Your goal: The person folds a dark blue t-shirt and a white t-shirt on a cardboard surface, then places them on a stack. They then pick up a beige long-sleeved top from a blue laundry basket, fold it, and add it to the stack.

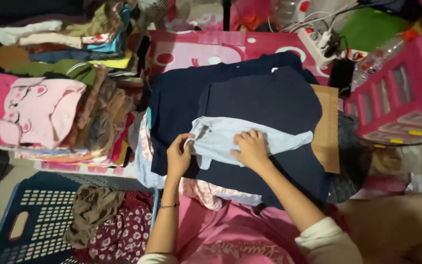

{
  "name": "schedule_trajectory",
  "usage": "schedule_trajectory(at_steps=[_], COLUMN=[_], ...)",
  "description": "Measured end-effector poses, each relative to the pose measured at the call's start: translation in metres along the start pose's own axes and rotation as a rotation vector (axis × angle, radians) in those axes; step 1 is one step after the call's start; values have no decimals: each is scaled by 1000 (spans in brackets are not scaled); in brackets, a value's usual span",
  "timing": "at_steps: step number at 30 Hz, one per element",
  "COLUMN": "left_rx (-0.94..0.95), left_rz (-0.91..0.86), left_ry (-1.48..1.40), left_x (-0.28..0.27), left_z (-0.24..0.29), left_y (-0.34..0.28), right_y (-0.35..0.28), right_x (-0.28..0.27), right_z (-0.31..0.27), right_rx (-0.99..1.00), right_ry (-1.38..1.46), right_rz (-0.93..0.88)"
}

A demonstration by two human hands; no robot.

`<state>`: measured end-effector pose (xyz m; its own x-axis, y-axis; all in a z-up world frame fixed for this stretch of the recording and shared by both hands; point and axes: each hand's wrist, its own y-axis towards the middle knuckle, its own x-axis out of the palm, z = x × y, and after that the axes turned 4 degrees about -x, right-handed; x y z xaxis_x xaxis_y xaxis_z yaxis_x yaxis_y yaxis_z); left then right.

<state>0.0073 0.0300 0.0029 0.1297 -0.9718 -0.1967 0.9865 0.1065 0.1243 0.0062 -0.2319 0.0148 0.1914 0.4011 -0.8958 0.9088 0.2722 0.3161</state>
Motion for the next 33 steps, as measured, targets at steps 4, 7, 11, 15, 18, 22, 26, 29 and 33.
schedule_trajectory(at_steps=[4, 7, 11, 15, 18, 22, 26, 29, 33], left_rx=[-73, -10, 520, 150, -63, 123, 14, 1, 126], left_rz=[26, 42, 221, -435, -530, -514, -612, -514, -214], left_ry=[32, 38, 278, -91, -334, -408, -412, -401, -438], left_x=[-13, -15, 18, 95, 148, 162, 137, 119, 80], left_z=[-7, -6, 68, 76, 43, 42, 81, 77, 140], left_y=[6, 1, -3, -10, 17, 20, 7, 10, 10], right_y=[18, 22, 34, 32, 9, -11, -29, -30, -29], right_x=[9, 5, -68, -70, -69, -101, -99, -108, -103], right_z=[58, 111, 73, 44, 18, 1, 14, -3, -26], right_rx=[171, 343, 527, 414, 291, 156, 357, 411, 482], right_ry=[302, 1454, 1677, 1683, 1229, 1059, 1605, 1697, 1849], right_rz=[-66, 139, 99, 39, 132, 333, 605, 703, 786])
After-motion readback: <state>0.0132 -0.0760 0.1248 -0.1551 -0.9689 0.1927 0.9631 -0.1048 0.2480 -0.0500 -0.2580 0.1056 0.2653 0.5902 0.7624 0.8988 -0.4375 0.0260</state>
